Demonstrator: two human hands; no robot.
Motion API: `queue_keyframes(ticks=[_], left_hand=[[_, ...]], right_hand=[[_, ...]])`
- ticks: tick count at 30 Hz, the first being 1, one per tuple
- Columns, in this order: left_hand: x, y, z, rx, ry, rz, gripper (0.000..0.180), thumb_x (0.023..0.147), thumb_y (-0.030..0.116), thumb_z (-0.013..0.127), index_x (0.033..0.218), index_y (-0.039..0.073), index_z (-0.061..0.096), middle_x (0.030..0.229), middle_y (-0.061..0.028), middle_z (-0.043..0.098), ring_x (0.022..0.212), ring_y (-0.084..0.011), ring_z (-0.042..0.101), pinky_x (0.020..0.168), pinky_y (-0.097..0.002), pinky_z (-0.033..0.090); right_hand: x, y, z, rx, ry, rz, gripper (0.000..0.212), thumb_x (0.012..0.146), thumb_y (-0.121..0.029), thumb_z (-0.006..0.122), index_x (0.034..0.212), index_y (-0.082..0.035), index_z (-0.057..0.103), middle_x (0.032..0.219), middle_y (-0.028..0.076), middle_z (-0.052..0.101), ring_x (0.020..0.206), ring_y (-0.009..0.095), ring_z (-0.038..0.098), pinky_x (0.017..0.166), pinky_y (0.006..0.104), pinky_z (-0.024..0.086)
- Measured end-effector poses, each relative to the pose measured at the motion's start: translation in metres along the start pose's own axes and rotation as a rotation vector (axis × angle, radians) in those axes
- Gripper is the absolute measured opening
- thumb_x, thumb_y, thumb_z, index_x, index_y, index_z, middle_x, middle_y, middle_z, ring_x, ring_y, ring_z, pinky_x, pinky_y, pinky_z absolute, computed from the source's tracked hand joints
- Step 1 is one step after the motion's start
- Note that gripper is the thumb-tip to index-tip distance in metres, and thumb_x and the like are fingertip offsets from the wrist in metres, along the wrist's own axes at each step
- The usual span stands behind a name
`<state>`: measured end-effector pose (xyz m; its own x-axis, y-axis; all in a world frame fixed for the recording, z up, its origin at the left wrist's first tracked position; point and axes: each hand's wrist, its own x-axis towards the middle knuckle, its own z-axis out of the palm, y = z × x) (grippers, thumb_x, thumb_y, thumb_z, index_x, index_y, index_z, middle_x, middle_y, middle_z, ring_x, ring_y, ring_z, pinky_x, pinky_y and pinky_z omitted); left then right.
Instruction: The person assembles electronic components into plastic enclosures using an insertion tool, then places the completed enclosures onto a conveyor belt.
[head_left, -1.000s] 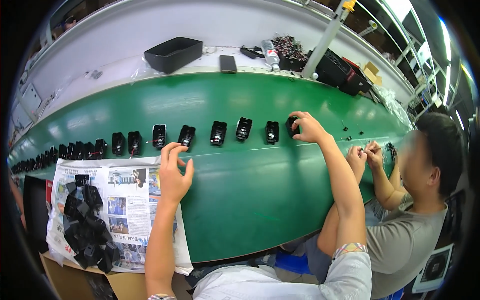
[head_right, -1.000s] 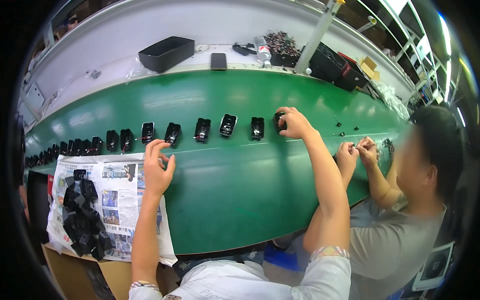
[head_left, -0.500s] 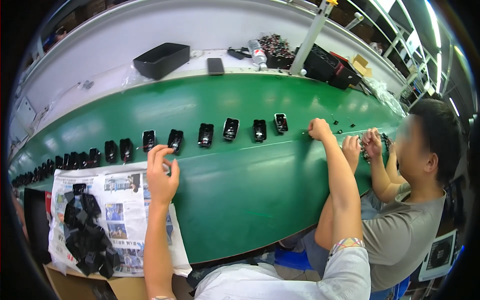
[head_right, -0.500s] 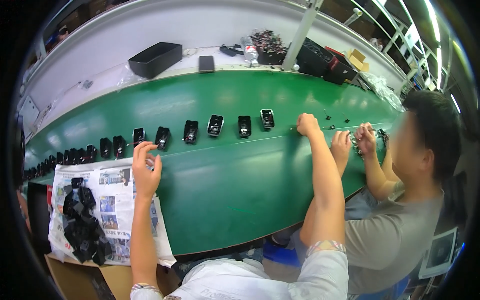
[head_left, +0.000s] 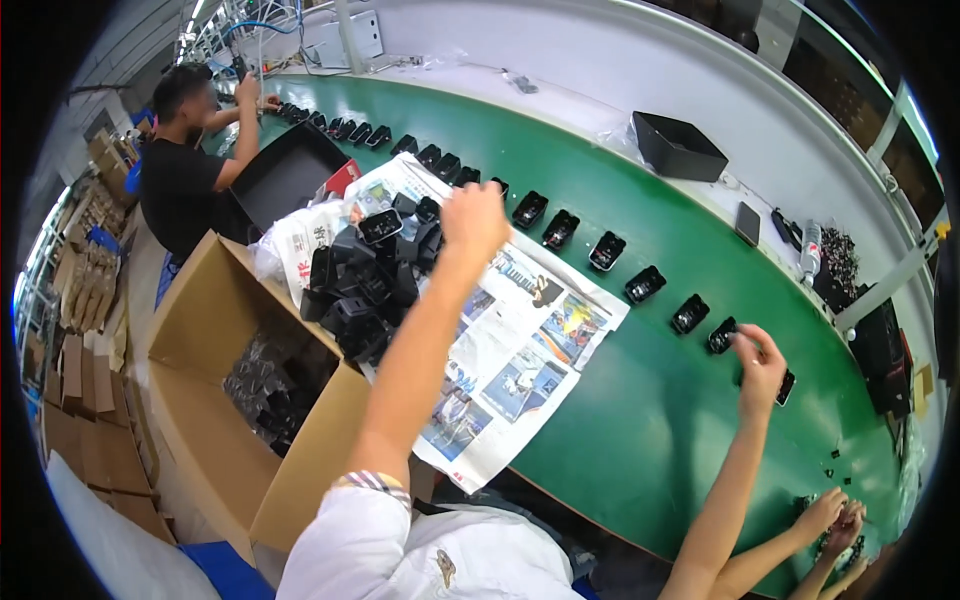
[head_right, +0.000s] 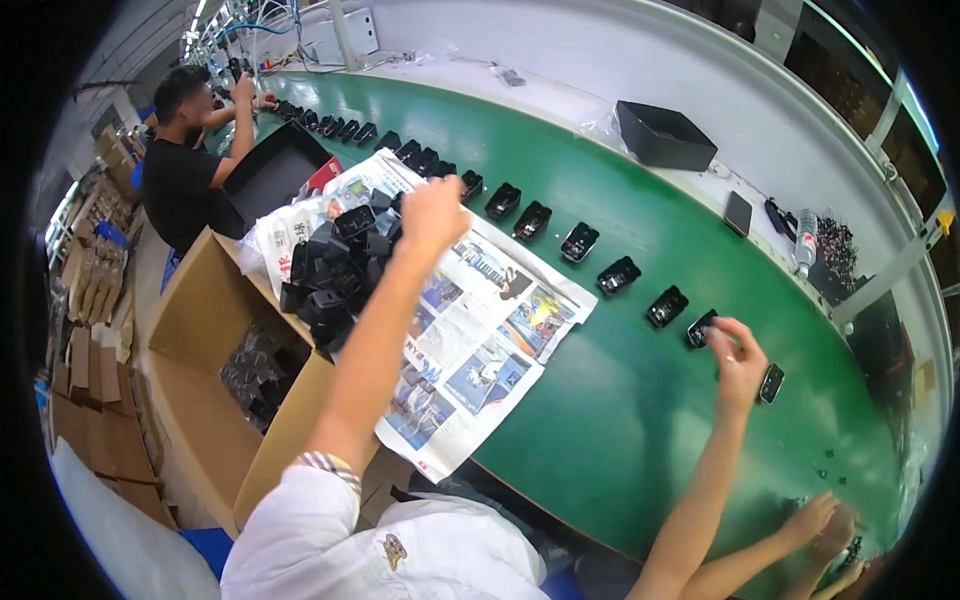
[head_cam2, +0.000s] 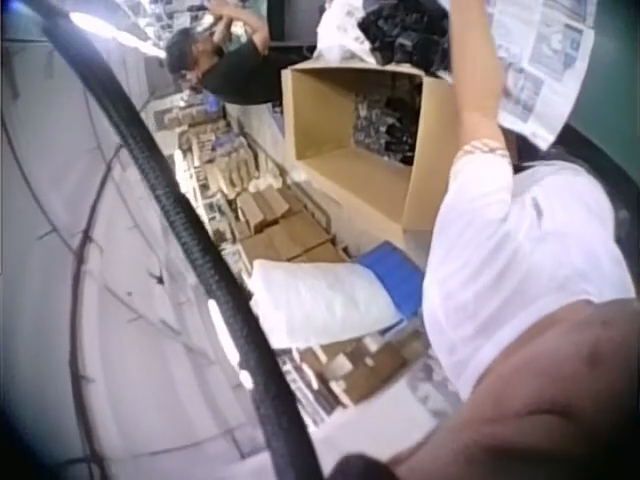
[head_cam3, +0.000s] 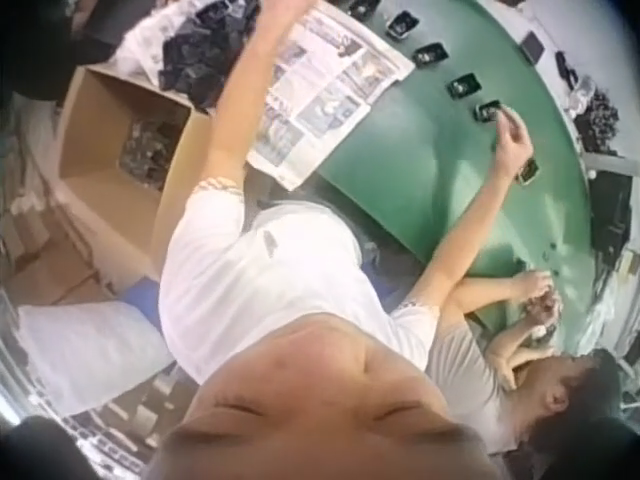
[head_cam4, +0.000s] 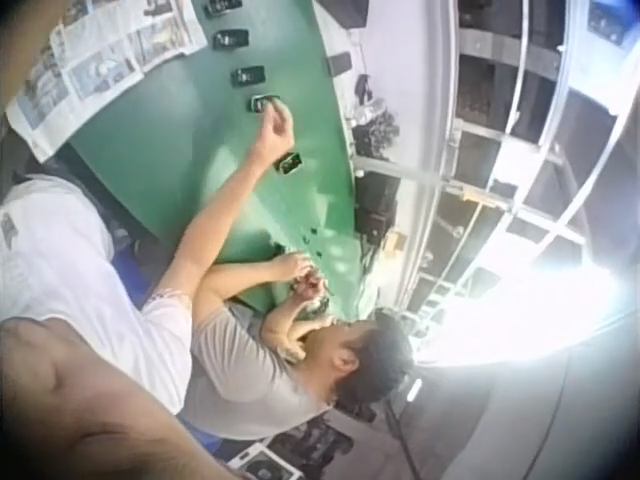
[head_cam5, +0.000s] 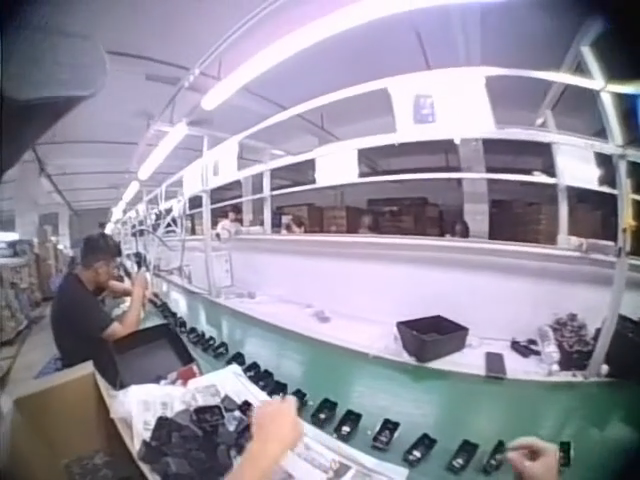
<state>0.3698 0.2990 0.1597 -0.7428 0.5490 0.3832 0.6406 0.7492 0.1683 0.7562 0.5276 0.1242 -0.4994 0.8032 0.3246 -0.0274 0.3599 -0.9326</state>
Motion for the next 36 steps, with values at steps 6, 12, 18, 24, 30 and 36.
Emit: queue_keyframes(ticks=[6,12,18,24,30,36], left_hand=[[0.003,-0.035,-0.021,0.572,-0.639,0.164,0.046,0.069,0.023,0.077,0.112,0.009,0.069,0.121,-0.0154,0.064,0.116,-0.0313,0.054,0.097,-0.0443,0.033],[-0.019,-0.061,0.024,0.454,-0.324,0.269,0.035,0.072,0.009,0.07,0.106,0.003,0.064,0.111,-0.0183,0.058,0.117,-0.0332,0.052,0.083,-0.038,0.05],[-0.047,-0.017,0.021,0.359,-0.632,0.494,0.047,0.07,0.015,0.074,0.114,0.002,0.062,0.122,-0.0202,0.053,0.112,-0.0411,0.052,0.086,-0.0458,0.052],[-0.05,-0.024,0.033,0.232,-0.284,0.559,0.053,0.069,0.011,0.072,0.118,0.003,0.055,0.127,-0.0213,0.045,0.116,-0.045,0.046,0.088,-0.0458,0.051],[-0.051,-0.026,0.038,0.194,-0.484,0.235,0.046,0.07,0.007,0.07,0.113,0.003,0.055,0.121,-0.0223,0.048,0.102,-0.0443,0.057,0.082,-0.0484,0.052],[-0.065,0.016,0.009,-0.07,-0.394,0.366,0.045,0.073,0.009,0.074,0.114,0.001,0.058,0.109,-0.0175,0.058,0.098,-0.0298,0.064,0.084,-0.0381,0.053]], right_hand=[[-0.012,-0.029,0.07,0.163,-0.214,0.058,0.017,0.085,-0.009,0.071,0.096,0.002,0.068,0.094,0.005,0.066,0.081,0.011,0.063,0.075,0.0239,0.05],[-0.021,-0.05,0.097,0.285,-0.32,0.055,0.015,0.085,-0.008,0.071,0.095,0.002,0.067,0.094,0.004,0.065,0.083,0.01,0.061,0.076,0.023,0.049],[-0.027,-0.064,0.093,0.337,-0.404,-0.029,0.012,0.084,-0.001,0.07,0.094,0.004,0.066,0.097,0.006,0.063,0.084,0.01,0.059,0.077,0.0217,0.048],[-0.026,-0.067,0.081,0.295,-0.394,-0.065,0.012,0.084,-0.001,0.069,0.094,0.004,0.066,0.096,0.006,0.062,0.083,0.01,0.059,0.076,0.0217,0.048],[-0.023,-0.07,0.075,0.318,-0.389,-0.048,0.012,0.084,-0.001,0.07,0.094,0.004,0.066,0.095,0.006,0.063,0.083,0.01,0.059,0.075,0.0221,0.049],[-0.029,-0.075,0.079,0.362,-0.393,-0.033,0.012,0.084,-0.001,0.07,0.095,0.004,0.068,0.101,0.009,0.066,0.085,0.011,0.062,0.075,0.0226,0.05]])
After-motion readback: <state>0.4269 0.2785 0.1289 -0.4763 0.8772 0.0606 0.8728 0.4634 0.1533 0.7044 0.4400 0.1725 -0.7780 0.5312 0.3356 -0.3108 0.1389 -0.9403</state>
